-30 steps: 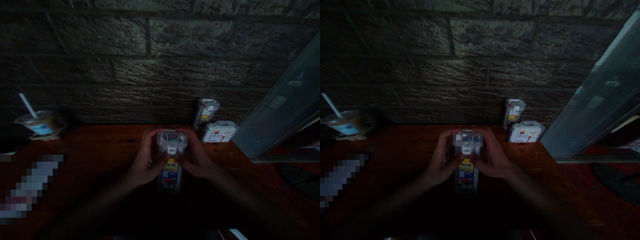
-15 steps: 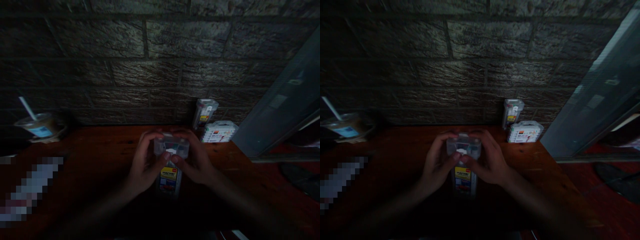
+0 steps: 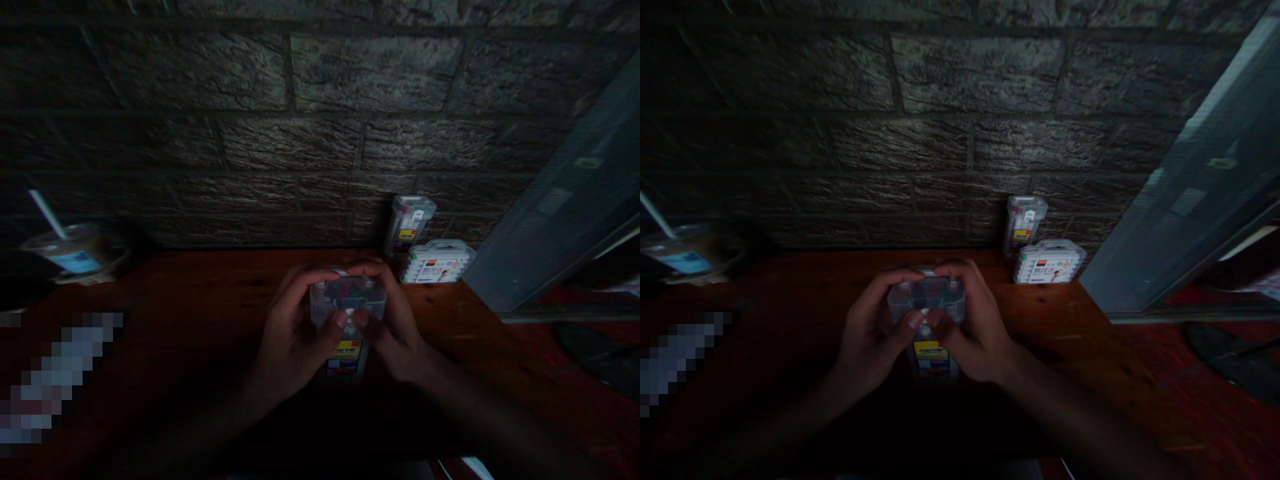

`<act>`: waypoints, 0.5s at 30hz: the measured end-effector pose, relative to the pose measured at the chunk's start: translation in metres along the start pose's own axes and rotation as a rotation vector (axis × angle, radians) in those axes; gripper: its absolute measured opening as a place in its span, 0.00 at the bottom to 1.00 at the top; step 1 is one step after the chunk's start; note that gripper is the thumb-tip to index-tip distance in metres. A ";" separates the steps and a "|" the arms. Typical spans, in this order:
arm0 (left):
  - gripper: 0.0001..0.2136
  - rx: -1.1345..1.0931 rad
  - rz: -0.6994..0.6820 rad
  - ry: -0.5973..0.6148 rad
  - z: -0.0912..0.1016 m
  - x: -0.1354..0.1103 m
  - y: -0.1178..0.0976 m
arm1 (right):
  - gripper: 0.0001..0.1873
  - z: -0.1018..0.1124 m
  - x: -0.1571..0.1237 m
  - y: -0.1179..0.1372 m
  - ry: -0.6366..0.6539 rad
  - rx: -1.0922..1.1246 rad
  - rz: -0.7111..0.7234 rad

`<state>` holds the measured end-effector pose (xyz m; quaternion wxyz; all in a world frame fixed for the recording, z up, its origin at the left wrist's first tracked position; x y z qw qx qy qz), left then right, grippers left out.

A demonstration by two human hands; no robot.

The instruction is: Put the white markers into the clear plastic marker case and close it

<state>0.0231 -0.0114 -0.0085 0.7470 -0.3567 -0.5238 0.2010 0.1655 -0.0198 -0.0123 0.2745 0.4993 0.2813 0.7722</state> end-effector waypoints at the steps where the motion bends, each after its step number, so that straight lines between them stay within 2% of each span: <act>1: 0.14 0.019 -0.004 0.006 0.000 0.000 -0.001 | 0.21 0.000 0.000 0.000 -0.004 0.003 -0.005; 10: 0.13 0.093 0.041 -0.006 -0.003 -0.004 -0.005 | 0.18 -0.003 0.000 0.008 -0.060 0.105 -0.023; 15: 0.14 0.066 0.117 0.006 -0.009 -0.006 -0.006 | 0.16 -0.007 -0.001 0.013 -0.088 0.163 -0.032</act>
Point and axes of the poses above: each hand's wrist, its own x-axis towards the middle knuckle, its own z-axis out of the back of the hand, y = z × x, the point moved 9 cm from there along x, towards the middle knuckle, and after that the axes turned 10 degrees about y, right-handed, at the moved point
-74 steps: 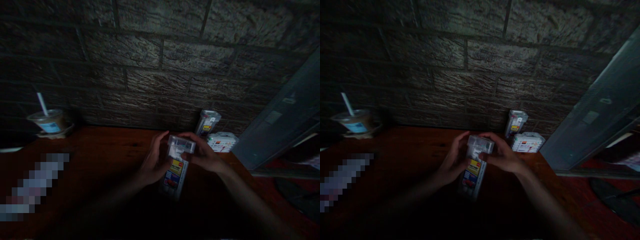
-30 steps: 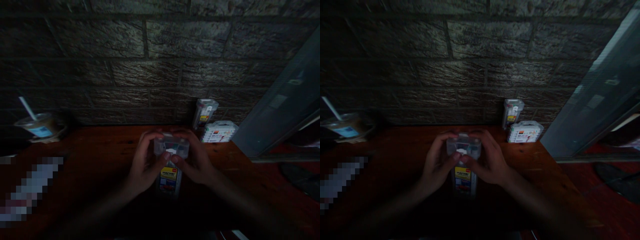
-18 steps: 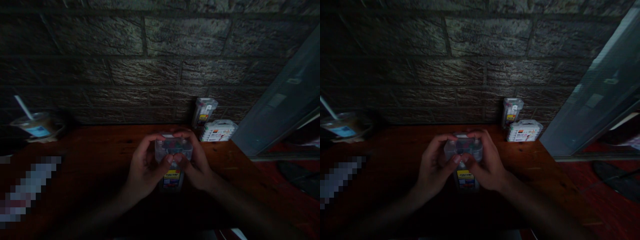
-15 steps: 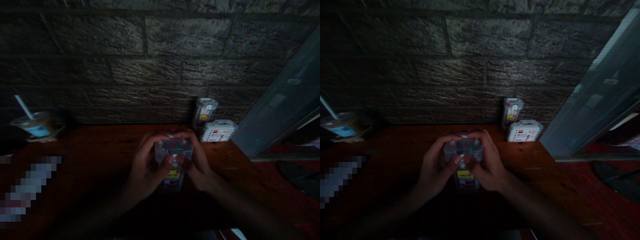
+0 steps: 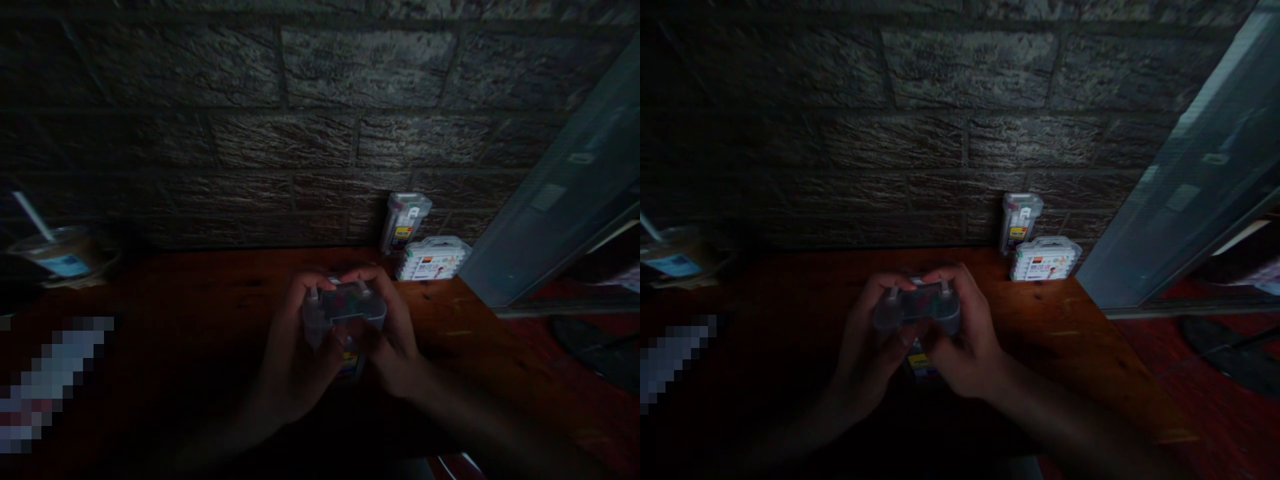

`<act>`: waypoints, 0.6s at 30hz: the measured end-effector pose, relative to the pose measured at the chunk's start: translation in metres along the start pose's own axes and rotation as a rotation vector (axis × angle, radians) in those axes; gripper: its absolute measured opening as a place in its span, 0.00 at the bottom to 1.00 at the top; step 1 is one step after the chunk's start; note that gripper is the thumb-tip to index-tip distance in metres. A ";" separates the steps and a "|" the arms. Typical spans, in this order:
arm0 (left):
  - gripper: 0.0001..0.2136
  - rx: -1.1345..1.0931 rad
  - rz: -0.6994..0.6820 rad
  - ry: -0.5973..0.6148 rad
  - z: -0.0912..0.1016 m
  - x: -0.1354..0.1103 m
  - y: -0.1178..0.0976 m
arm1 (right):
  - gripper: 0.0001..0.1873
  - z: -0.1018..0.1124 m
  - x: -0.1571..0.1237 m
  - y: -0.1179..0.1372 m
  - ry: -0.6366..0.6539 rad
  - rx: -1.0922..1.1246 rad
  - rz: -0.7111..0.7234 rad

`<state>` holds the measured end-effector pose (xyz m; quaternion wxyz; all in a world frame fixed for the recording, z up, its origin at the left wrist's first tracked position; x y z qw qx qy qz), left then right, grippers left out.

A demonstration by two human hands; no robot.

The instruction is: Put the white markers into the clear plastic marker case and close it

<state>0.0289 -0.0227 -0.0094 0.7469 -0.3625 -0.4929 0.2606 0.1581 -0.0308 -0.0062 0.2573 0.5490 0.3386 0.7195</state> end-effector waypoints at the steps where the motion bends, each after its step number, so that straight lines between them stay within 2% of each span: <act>1: 0.14 -0.013 0.008 0.007 -0.002 0.000 0.000 | 0.16 0.000 -0.001 0.000 -0.008 -0.005 0.001; 8: 0.13 -0.018 -0.042 -0.012 -0.002 -0.001 -0.005 | 0.15 0.000 -0.007 0.000 -0.026 -0.092 0.049; 13: 0.13 0.018 -0.092 0.016 -0.001 -0.004 0.005 | 0.21 0.002 -0.006 -0.002 0.037 -0.200 0.109; 18: 0.13 0.010 -0.203 0.049 0.000 -0.004 0.007 | 0.24 0.003 -0.003 -0.006 0.112 -0.183 0.158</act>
Point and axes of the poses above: each hand's wrist, its own x-axis towards the middle knuckle, its own z-axis out of the back of the hand, y = z × x, the point moved 9 cm from there along x, towards the middle knuckle, and after that the axes turned 10 degrees about y, right-handed, at the moved point
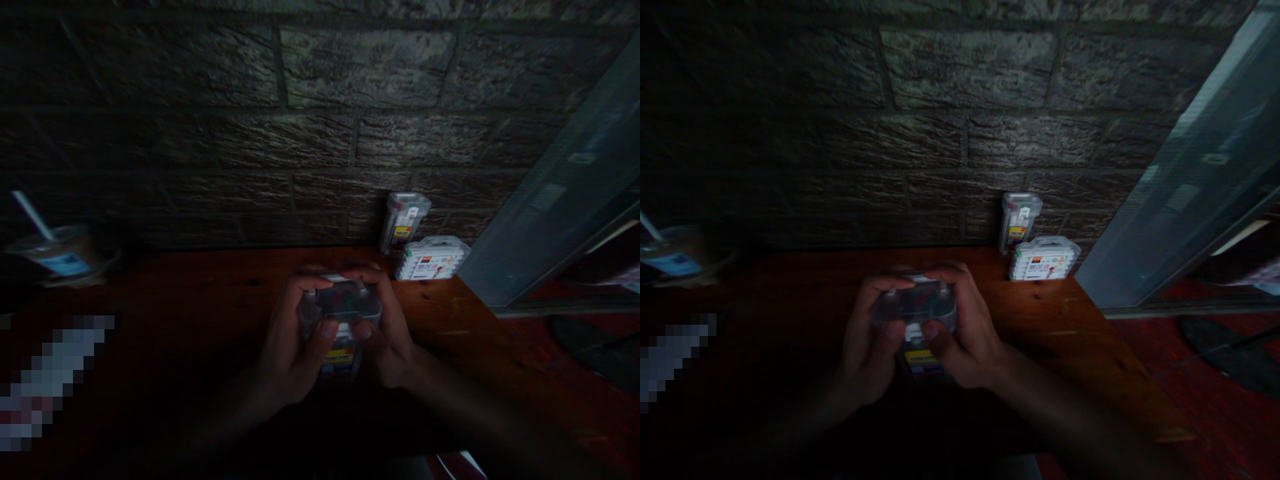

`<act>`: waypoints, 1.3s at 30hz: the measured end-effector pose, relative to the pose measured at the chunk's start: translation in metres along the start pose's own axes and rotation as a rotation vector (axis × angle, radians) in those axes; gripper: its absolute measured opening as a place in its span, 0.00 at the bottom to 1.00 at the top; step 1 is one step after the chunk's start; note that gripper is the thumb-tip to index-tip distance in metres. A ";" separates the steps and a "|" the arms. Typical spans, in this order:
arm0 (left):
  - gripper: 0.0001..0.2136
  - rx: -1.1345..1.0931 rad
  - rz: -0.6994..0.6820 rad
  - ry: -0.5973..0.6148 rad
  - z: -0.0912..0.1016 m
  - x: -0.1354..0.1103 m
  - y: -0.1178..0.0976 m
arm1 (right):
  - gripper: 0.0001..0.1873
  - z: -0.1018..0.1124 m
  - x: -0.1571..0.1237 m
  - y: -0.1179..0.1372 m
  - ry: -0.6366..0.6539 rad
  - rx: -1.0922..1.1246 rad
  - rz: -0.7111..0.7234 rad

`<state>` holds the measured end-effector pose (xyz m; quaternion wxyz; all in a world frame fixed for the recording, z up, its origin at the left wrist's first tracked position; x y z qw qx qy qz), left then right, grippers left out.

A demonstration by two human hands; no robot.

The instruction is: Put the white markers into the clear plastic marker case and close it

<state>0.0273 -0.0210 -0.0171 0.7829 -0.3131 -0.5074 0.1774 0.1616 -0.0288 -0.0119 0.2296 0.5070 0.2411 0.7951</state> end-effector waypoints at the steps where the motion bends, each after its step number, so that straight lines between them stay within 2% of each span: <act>1: 0.13 0.002 -0.004 0.008 0.000 0.001 0.000 | 0.24 0.000 0.000 0.000 0.003 -0.003 0.003; 8: 0.15 0.054 0.005 0.039 0.001 0.004 0.000 | 0.23 -0.001 0.002 0.001 -0.001 -0.047 -0.006; 13: 0.17 0.053 0.026 0.046 0.000 0.004 0.001 | 0.27 -0.001 0.001 0.000 -0.011 -0.024 -0.005; 19: 0.20 0.049 0.033 0.056 0.000 0.002 0.007 | 0.28 -0.001 -0.002 -0.007 -0.014 0.006 -0.070; 24: 0.19 0.029 -0.008 0.063 0.000 0.002 0.007 | 0.31 -0.001 -0.001 -0.005 0.032 0.005 -0.053; 32: 0.16 0.073 0.018 0.023 0.002 0.002 0.006 | 0.27 0.000 -0.002 -0.007 0.029 -0.022 -0.066; 39: 0.22 0.046 0.025 0.091 0.000 0.005 0.004 | 0.34 -0.002 -0.001 -0.006 0.035 -0.047 -0.059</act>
Point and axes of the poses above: each hand's wrist, its own x-axis towards the middle knuckle, its own z-axis out of the back of the hand, y = z × x, the point moved 9 cm from there along x, towards the middle knuckle, and after that the axes turned 10 degrees about y, right-handed, at the moved point
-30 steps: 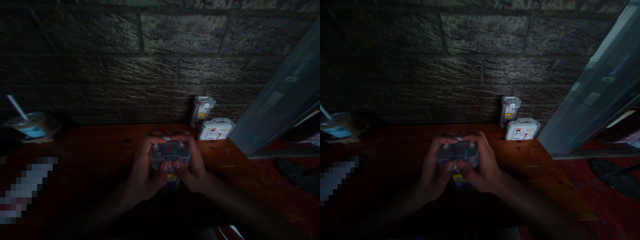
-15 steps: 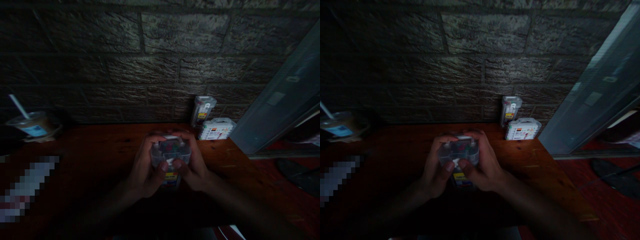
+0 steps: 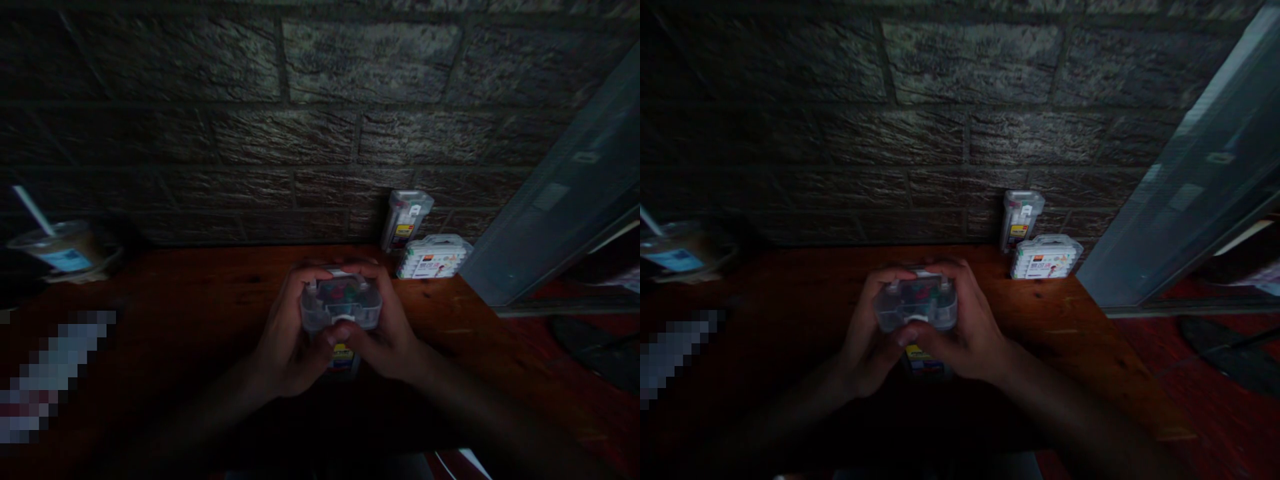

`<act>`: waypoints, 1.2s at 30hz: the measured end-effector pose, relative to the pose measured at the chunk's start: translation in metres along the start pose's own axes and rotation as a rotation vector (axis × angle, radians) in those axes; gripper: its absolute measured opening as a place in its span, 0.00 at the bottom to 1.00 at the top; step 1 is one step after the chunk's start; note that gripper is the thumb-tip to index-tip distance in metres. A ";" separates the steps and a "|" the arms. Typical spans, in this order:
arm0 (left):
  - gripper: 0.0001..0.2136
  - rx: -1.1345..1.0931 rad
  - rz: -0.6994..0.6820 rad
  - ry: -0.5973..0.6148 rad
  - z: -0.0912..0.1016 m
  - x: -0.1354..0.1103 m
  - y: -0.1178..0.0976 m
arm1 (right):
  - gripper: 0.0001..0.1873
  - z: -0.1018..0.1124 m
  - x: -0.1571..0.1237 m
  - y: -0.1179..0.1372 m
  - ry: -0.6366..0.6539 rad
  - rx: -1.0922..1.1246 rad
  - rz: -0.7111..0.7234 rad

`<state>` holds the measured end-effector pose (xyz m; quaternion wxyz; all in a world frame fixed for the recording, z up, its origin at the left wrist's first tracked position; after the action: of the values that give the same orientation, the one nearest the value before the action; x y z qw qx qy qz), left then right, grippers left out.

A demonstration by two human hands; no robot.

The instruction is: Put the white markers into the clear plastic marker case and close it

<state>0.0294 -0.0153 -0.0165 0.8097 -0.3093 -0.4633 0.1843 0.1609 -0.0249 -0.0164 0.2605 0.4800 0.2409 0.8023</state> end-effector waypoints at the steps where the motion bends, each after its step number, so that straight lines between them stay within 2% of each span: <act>1: 0.22 -0.005 0.003 0.007 0.000 0.000 0.000 | 0.34 0.000 0.000 -0.001 -0.005 0.004 -0.004; 7: 0.23 -0.015 -0.006 0.009 0.001 0.000 0.001 | 0.34 -0.002 -0.001 -0.004 0.039 0.032 -0.003; 12: 0.23 -0.012 -0.020 0.021 0.001 0.000 0.004 | 0.38 0.000 0.002 0.001 0.095 -0.040 0.049; 21: 0.32 0.034 -0.122 0.088 0.003 0.002 -0.001 | 0.45 -0.002 0.001 -0.001 0.119 -0.041 0.038; 25: 0.28 0.003 -0.113 0.090 0.002 0.003 -0.002 | 0.40 -0.001 0.003 0.002 0.129 -0.052 0.057; 28: 0.22 -0.042 -0.084 0.038 0.002 0.001 -0.002 | 0.36 -0.002 0.003 0.006 0.118 -0.022 0.077; 36: 0.15 -0.130 -0.024 -0.110 0.000 -0.006 -0.003 | 0.26 -0.003 -0.001 0.010 -0.052 0.096 0.023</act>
<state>0.0262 -0.0213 -0.0184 0.7634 -0.3451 -0.5218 0.1609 0.1566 -0.0334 -0.0116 0.2342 0.5155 0.2669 0.7798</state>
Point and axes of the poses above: each hand's wrist, its own x-axis towards the middle knuckle, its own z-axis out of the back of the hand, y = z × x, the point moved 9 cm from there along x, towards the middle knuckle, and after that the axes turned 10 degrees about y, right-handed, at the moved point
